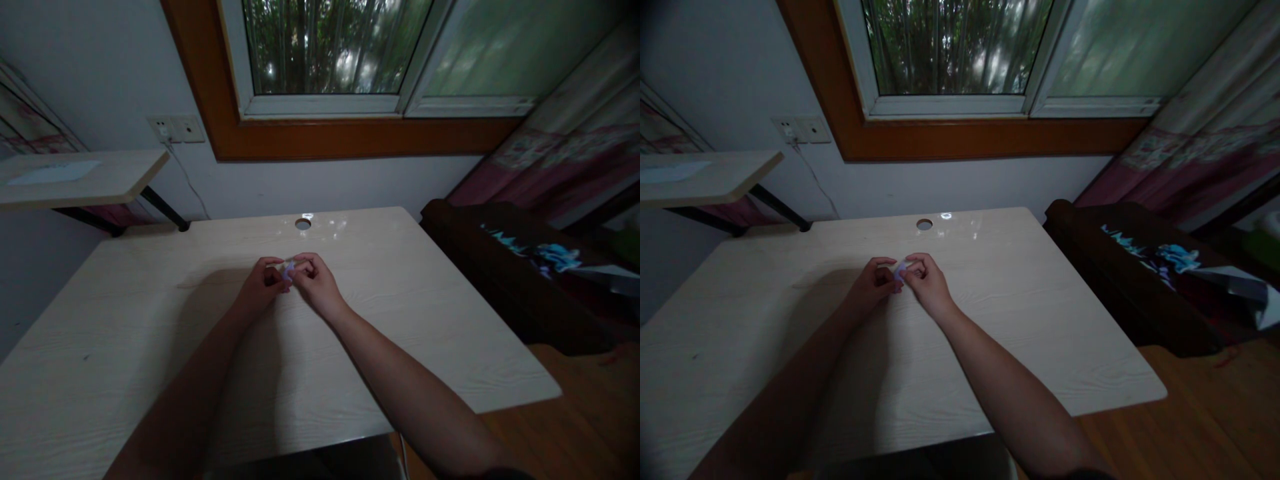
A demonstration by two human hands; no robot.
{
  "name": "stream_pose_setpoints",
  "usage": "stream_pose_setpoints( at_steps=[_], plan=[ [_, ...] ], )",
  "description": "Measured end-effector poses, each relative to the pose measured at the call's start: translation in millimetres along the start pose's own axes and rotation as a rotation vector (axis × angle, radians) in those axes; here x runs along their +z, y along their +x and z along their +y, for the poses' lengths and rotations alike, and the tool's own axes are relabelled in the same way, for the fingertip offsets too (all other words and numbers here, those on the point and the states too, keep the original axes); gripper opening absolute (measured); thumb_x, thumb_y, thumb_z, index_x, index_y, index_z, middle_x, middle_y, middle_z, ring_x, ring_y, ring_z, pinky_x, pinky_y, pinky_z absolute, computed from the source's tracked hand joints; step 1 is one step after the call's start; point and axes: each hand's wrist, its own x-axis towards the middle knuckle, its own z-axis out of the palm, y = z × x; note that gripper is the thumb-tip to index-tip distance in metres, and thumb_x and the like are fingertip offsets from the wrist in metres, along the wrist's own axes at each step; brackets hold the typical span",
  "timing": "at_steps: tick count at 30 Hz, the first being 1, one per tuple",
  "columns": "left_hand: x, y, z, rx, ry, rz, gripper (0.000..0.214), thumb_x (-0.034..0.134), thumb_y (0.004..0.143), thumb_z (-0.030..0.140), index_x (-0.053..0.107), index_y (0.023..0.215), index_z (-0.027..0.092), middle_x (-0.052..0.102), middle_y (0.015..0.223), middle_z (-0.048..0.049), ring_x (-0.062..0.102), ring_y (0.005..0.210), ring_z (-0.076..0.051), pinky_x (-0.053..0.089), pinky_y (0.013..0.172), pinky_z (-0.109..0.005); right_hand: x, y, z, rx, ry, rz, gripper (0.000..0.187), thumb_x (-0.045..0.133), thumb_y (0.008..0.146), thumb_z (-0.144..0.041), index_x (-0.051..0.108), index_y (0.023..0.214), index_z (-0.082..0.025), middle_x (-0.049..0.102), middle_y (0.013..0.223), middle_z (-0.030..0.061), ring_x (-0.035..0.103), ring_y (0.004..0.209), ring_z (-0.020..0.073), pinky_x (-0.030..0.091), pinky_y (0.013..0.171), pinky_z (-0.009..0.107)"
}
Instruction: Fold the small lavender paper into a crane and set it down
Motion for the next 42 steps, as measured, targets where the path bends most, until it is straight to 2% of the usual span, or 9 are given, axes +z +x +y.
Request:
stream_pose_setpoints(
  at_steps=[14,23,42],
  plan=[
    [0.5,0,1,0.027,0.054,-0.01,0.052,0.08,0.072,0.03,0.049,0.112,0.019,0.06,0.061,0.0075,0.06,0.059,-0.011,0.044,0.061,-0.024,0,1,7,-0.018,0.017,0.05,0.034,0.073,0.075,-0.029,0.056,0.104,-0.024,0.063,0.07,-0.0047,0.059,0.064,0.0139,0.046,0.065,0.027],
    [-0.2,-1,-3,0.033,0.01,-0.006,0.05,0.078,0.074,0.028,0.048,0.114,0.02,0.061,0.065,0.0066,0.063,0.062,-0.013,0.047,0.066,-0.026,-2,2,9,-0.025,0.042,0.063,0.035,0.075,0.076,-0.031,0.056,0.105,-0.024,0.066,0.074,-0.0035,0.059,0.064,0.0133,0.046,0.066,0.028],
    [-1.1,1,-7,0.063,0.02,-0.006,0.049,0.078,0.075,0.027,0.048,0.114,0.021,0.059,0.063,0.0076,0.061,0.059,-0.012,0.045,0.061,-0.024,-4,4,13,-0.001,0.088,0.082,0.037,0.074,0.076,-0.034,0.055,0.106,-0.025,0.067,0.072,-0.0041,0.061,0.066,0.0149,0.049,0.069,0.03]
  ],
)
